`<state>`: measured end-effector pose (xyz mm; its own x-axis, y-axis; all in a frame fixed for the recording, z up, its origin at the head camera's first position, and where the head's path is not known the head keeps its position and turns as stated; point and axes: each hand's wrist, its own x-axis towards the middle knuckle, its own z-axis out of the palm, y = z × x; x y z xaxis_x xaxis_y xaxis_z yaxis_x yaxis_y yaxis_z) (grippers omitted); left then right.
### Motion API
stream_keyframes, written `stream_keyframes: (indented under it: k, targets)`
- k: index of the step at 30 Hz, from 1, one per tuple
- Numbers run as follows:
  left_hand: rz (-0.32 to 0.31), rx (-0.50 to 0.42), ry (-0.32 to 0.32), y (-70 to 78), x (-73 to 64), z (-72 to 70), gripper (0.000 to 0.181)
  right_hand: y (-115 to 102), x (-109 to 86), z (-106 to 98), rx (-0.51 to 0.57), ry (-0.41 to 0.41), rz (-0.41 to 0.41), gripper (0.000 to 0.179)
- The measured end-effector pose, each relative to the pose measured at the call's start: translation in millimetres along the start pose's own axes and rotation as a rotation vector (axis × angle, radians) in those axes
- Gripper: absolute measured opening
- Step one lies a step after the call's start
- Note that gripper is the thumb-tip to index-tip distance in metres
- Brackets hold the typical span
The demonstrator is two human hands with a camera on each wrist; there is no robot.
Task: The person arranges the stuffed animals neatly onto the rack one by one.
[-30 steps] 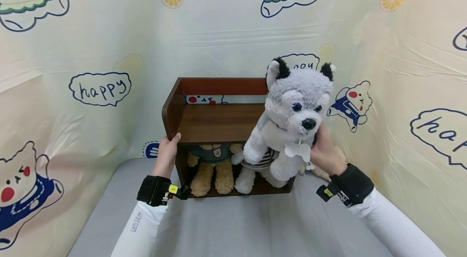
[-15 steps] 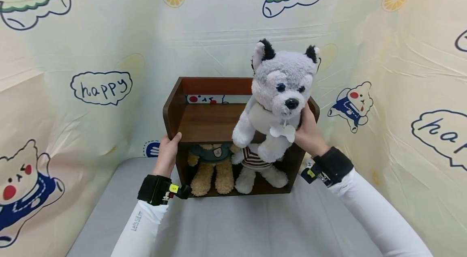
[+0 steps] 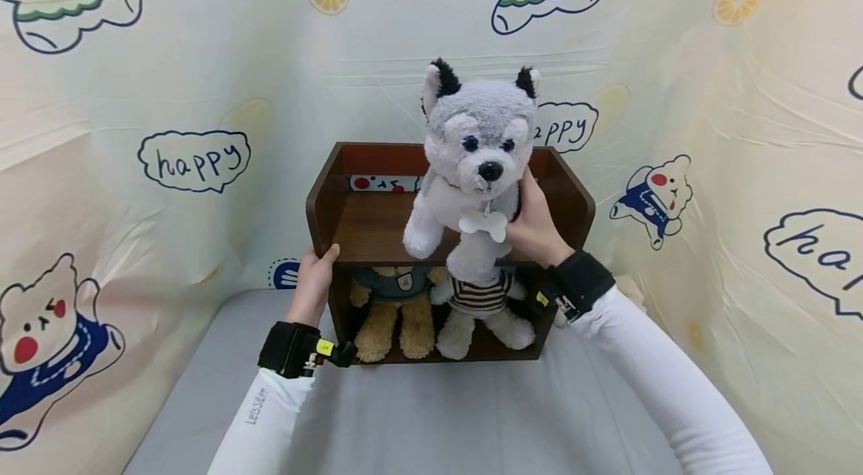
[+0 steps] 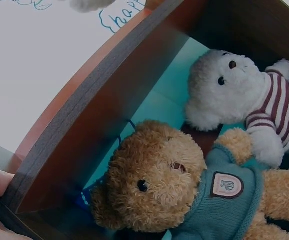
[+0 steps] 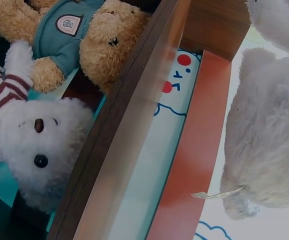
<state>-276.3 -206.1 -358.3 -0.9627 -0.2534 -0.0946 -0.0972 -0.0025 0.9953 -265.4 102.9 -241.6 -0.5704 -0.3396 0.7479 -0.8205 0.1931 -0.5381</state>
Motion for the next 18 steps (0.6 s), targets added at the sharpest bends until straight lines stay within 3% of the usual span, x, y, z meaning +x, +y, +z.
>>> stream_keyframes:
  k: [8, 13, 18]
  targets:
    - [0.013, 0.010, 0.008, -0.4, 0.8, -0.2, 0.054, 5.7, 6.4, 14.9, 0.057, -0.023, -0.021, 0.109]
    - [0.012, 0.004, 0.007, -0.8, 0.3, -0.2, 0.054, 13.3, 8.7, 24.2, 0.062, -0.036, -0.018, 0.085]
    - [-0.002, 0.003, 0.009, -1.2, 0.0, -0.1, 0.054, 22.3, 9.3, 34.2, 0.025, -0.054, 0.003, 0.079]
